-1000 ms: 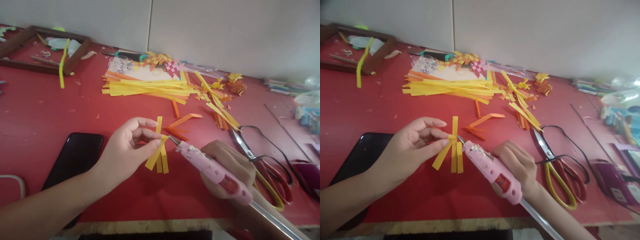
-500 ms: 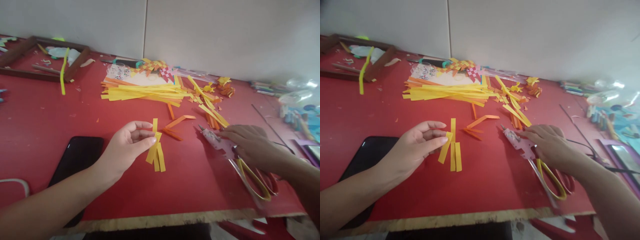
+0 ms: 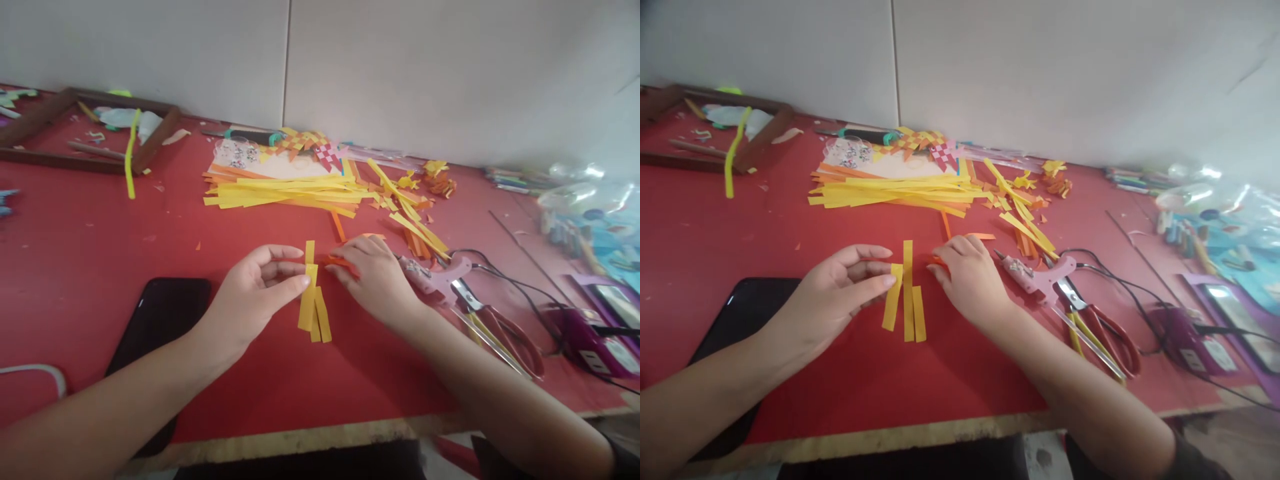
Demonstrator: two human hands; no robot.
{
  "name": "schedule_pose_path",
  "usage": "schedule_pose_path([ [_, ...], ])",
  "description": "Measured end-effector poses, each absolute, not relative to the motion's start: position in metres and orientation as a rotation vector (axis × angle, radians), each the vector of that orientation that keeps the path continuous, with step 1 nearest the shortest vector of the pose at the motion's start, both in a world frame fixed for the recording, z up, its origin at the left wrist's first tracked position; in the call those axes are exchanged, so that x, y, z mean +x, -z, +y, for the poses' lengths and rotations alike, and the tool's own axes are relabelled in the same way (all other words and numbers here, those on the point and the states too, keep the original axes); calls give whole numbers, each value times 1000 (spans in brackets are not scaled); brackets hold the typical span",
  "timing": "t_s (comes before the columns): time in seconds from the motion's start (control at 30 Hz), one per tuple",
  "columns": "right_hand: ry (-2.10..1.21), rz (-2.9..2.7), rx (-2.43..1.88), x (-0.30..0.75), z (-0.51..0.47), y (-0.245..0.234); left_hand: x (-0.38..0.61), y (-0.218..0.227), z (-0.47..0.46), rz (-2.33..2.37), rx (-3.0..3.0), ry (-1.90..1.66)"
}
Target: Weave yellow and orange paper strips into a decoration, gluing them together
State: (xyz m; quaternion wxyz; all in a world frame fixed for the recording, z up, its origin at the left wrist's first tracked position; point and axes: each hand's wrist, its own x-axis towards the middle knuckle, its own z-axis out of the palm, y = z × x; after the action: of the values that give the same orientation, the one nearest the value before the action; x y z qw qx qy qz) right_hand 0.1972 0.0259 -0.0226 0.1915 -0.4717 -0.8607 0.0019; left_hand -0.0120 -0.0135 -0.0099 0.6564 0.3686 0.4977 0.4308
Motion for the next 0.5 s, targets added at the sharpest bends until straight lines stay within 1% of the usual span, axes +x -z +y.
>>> schedule_pose_path([
  [0.1,-39,-2347,-1307,201,26,25,-11,8,-14,1139,846,-967],
  [0.33,-451,-2009,-1196,199,-8,-3,-9,5,-16,1172,997,-934],
  [0.5,-604,-1830,-1211,194,-25,0,-5,2,-20,1189,1117,-907],
])
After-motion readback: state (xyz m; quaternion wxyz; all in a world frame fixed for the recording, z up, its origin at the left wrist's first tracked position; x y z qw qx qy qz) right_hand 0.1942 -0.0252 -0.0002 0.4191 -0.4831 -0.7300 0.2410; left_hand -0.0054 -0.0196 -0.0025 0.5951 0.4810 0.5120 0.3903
